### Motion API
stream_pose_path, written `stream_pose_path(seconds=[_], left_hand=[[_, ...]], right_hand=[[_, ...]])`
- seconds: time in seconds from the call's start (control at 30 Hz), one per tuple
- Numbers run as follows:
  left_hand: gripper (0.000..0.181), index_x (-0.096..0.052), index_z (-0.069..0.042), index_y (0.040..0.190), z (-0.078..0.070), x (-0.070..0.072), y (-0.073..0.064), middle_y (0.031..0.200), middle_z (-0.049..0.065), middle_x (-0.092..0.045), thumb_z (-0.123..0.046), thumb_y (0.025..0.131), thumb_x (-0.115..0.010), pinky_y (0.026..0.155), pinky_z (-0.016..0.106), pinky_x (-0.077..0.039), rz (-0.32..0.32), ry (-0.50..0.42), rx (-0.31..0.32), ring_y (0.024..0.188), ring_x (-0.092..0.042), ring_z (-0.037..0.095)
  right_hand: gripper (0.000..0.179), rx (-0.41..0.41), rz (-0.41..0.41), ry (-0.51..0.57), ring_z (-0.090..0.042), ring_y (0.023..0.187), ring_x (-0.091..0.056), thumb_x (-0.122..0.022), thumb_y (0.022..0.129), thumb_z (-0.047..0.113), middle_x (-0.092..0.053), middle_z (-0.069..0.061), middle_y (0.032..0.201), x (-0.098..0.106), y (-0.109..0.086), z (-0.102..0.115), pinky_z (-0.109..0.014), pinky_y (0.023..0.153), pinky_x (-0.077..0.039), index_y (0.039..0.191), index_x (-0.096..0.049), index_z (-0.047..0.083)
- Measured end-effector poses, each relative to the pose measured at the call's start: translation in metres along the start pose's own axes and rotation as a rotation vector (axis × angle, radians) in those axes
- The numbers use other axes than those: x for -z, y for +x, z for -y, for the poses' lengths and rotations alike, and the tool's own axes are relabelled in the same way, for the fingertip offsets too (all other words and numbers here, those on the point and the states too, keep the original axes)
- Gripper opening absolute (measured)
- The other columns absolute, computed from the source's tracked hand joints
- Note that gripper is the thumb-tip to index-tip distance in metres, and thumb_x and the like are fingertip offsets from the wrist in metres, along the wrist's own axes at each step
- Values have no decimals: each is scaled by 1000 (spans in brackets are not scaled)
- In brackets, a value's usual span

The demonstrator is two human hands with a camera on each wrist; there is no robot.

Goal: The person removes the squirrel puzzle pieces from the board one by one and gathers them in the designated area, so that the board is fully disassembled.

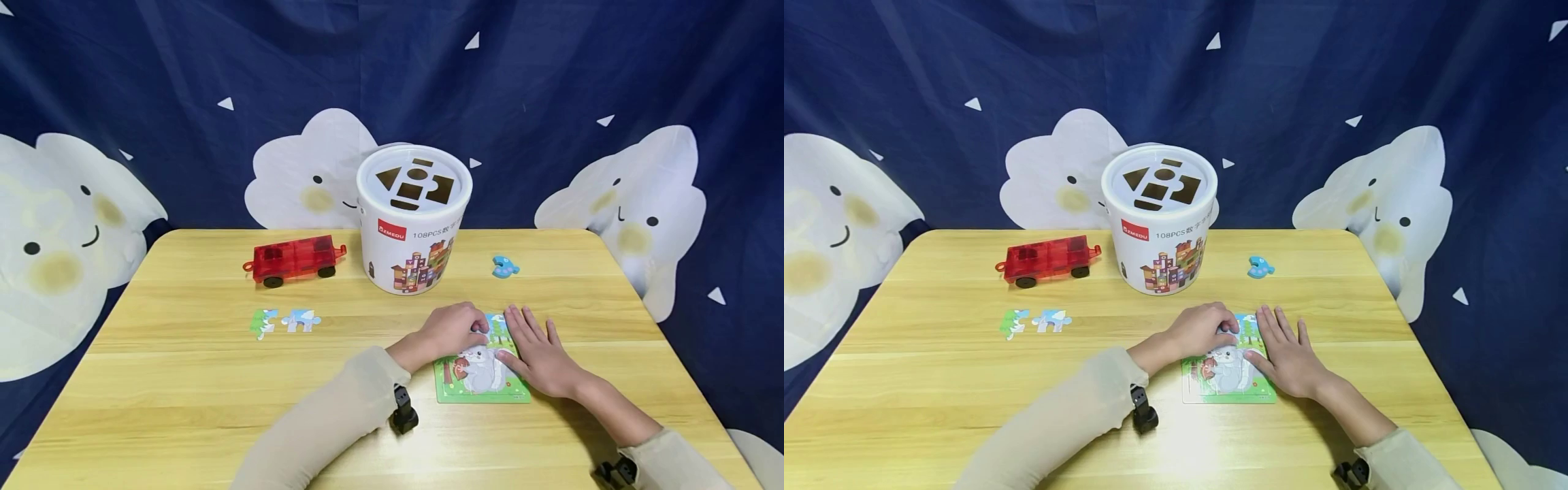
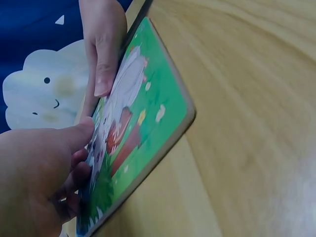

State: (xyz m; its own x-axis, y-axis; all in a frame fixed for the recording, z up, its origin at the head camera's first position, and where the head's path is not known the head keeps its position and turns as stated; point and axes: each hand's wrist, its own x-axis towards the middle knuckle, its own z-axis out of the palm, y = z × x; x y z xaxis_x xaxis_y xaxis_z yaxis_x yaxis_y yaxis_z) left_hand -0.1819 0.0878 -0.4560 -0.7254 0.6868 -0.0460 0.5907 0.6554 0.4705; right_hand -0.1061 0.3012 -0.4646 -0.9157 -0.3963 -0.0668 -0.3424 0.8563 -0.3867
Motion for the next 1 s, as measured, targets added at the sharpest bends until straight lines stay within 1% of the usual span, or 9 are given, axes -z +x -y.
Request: stream_pose_path(seconds=[0.17,0.37,0.5,0.6,0.73,0.83,0.93,1.0], left_hand=[[17,-75,-21,105,-3,-4,-1,97,-10,-63,-35,95,-74,73,16,-47,-16,13,11,84,-57,1],[21,-75,-20,110,-4,-8,1,100,-10,-64,-35,96,-73,74,17,-47,2,16,23,86,-58,2],[21,-74,-21,111,-4,-9,2,101,-10,-64,-35,96,-72,75,18,-48,10,15,32,88,-58,3],[21,-74,-21,111,-5,-8,2,101,-10,-64,-35,96,-72,75,18,-48,11,12,37,88,-58,3],[21,-74,-21,111,-6,-8,2,101,-11,-64,-35,96,-72,76,18,-48,8,8,43,88,-58,2],[20,-73,-21,110,-5,-9,2,101,-11,-63,-35,96,-72,77,18,-48,4,7,44,89,-58,2],[19,-73,-21,109,-5,-9,2,101,-11,-63,-35,97,-72,77,19,-48,2,7,39,89,-58,3],[19,-73,-21,109,-4,-9,2,102,-11,-63,-35,97,-71,78,19,-48,2,12,34,89,-58,3]], right_hand=[[79,-24,34,-9,-49,152,-2,-48,108,40,-8,-28,166,2,1,2,-74,112,2,160,-11,-5],[79,-45,53,-12,-48,152,-1,-48,108,41,-7,-27,166,2,1,3,-73,113,2,160,-10,-5],[79,-42,55,-8,-47,152,0,-47,108,42,-7,-26,167,2,1,2,-73,113,3,160,-9,-4],[79,-34,36,-7,-47,153,0,-48,108,42,-7,-26,167,0,1,0,-74,113,3,160,-11,-4],[81,-36,40,-14,-44,153,3,-47,108,43,-5,-24,168,-5,1,-6,-72,114,6,161,-7,-2],[81,-43,58,-19,-45,153,4,-46,108,44,-4,-25,167,-2,2,-4,-72,114,6,161,-6,-3],[79,-41,58,-21,-47,152,1,-47,108,42,-6,-27,167,3,2,3,-73,113,3,160,-10,-5],[79,-40,58,-25,-47,152,1,-47,108,41,-6,-27,166,4,2,3,-74,113,3,160,-10,-5]])
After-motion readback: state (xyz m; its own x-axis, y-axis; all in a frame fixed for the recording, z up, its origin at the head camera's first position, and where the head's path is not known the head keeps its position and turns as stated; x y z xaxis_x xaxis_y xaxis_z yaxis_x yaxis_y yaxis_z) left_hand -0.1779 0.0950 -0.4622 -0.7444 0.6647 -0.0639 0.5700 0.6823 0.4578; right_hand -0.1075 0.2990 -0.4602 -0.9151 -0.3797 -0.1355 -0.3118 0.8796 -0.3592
